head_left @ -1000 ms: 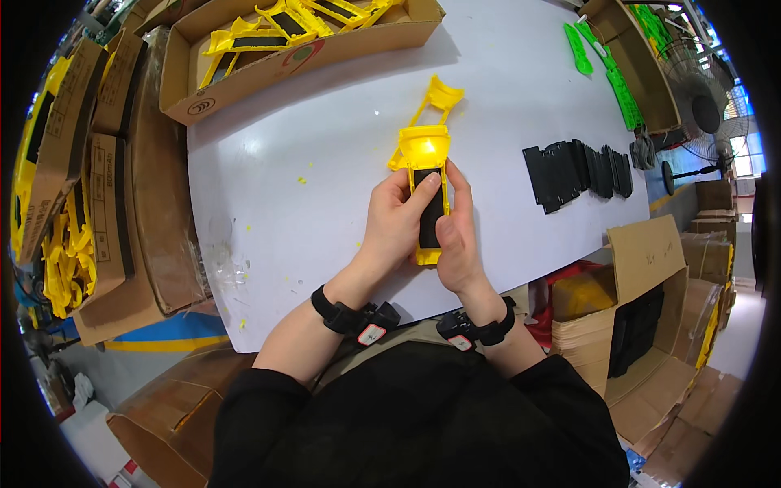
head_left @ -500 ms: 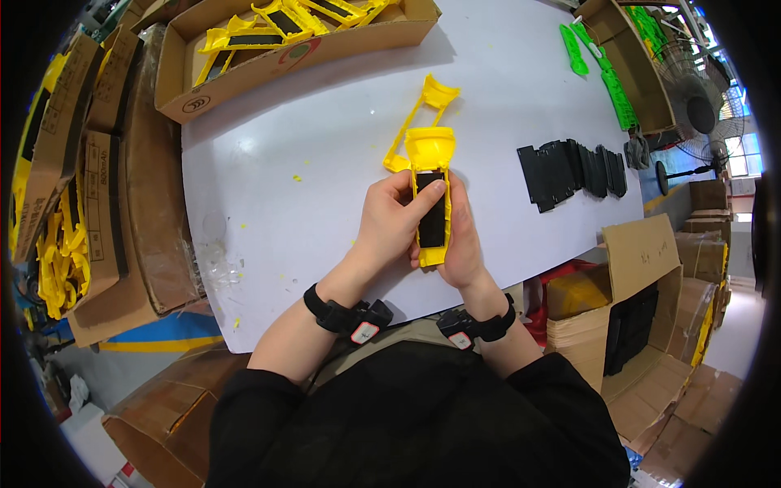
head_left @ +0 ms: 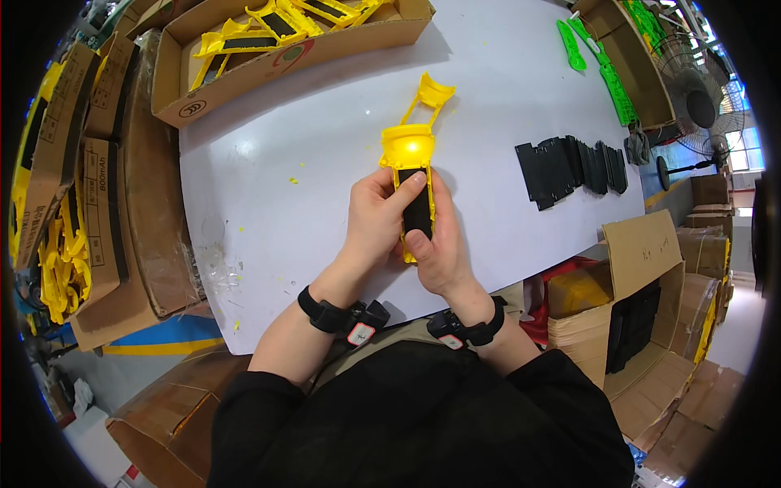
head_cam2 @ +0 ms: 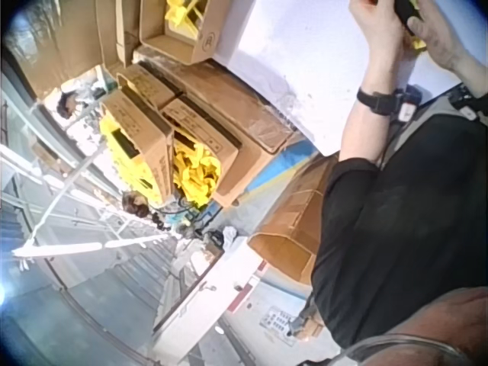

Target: Assembling components of solar-powered flashlights at a factory workstation.

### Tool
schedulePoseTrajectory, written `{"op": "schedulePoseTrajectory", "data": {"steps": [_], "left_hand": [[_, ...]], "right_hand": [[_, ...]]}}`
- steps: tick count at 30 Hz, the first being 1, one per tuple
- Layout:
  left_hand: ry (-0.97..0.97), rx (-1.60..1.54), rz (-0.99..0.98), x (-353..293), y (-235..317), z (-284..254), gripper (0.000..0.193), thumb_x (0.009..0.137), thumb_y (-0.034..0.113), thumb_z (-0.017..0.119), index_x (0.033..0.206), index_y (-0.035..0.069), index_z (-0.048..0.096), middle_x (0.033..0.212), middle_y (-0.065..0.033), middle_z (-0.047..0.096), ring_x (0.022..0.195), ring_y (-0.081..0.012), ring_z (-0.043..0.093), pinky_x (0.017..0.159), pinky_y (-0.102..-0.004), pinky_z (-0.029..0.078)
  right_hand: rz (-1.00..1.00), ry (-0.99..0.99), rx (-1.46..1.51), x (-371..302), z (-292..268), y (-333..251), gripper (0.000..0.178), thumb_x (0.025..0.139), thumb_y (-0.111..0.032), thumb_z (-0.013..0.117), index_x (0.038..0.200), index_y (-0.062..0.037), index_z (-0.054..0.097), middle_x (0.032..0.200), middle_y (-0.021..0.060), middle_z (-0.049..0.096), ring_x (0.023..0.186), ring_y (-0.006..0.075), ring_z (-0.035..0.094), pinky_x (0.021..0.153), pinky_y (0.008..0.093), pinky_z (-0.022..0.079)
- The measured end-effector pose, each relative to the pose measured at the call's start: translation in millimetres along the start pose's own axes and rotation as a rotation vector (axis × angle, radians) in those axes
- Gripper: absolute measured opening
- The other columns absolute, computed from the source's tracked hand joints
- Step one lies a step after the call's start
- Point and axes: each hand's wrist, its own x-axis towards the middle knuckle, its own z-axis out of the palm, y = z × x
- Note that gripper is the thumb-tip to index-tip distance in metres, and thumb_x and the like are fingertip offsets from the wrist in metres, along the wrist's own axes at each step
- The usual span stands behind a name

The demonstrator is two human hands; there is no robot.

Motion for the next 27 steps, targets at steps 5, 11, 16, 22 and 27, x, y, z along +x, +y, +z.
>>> {"op": "schedulePoseTrajectory", "data": {"steps": [5, 11, 16, 22, 27], "left_hand": [[-0.062, -0.128, -0.170, -2, 3, -4, 0.021, 0.090, 0.020, 0.062, 0.092, -0.001, 0.061, 0.075, -0.0034, 0.063, 0.061, -0.0076, 0.058, 0.054, -0.0224, 0.046], [-0.141, -0.120, -0.220, 1, 2, -4, 0.022, 0.092, 0.023, 0.058, 0.093, 0.001, 0.058, 0.070, -0.0034, 0.061, 0.053, -0.0085, 0.056, 0.043, -0.0221, 0.043], [-0.157, -0.182, -0.266, 3, 5, -6, 0.023, 0.092, 0.024, 0.059, 0.092, 0.001, 0.059, 0.070, -0.0034, 0.061, 0.051, -0.0082, 0.055, 0.043, -0.0221, 0.043], [-0.117, -0.192, -0.182, 4, 4, -6, 0.021, 0.091, 0.022, 0.061, 0.092, 0.001, 0.060, 0.072, -0.0035, 0.062, 0.053, -0.0084, 0.056, 0.045, -0.0219, 0.044], [-0.106, -0.201, -0.175, 5, 7, -11, 0.018, 0.089, 0.018, 0.063, 0.092, 0.001, 0.061, 0.073, -0.0042, 0.062, 0.054, -0.0084, 0.056, 0.047, -0.0223, 0.045]], "right_hand": [[0.288, -0.080, 0.153, -5, -2, -22, 0.101, 0.078, -0.063, 0.062, 0.143, 0.0023, 0.020, 0.117, 0.0150, 0.051, 0.102, 0.0240, 0.056, 0.086, 0.0327, 0.046], [0.238, -0.103, 0.168, -5, -7, -15, 0.115, 0.068, -0.073, 0.065, 0.143, 0.0020, 0.020, 0.111, 0.0111, 0.053, 0.084, 0.0155, 0.059, 0.071, 0.0241, 0.049], [0.238, -0.064, 0.171, -4, -3, -21, 0.122, 0.061, -0.078, 0.065, 0.142, 0.0021, 0.021, 0.106, 0.0096, 0.054, 0.075, 0.0126, 0.058, 0.064, 0.0231, 0.048], [0.285, -0.099, 0.053, -6, 0, -20, 0.125, 0.058, -0.081, 0.064, 0.141, 0.0018, 0.022, 0.103, 0.0113, 0.055, 0.074, 0.0168, 0.059, 0.065, 0.0262, 0.049], [0.217, -0.102, -0.016, -3, 5, -17, 0.117, 0.064, -0.077, 0.063, 0.141, 0.0018, 0.022, 0.097, 0.0121, 0.057, 0.071, 0.0197, 0.061, 0.063, 0.0271, 0.049]]}}
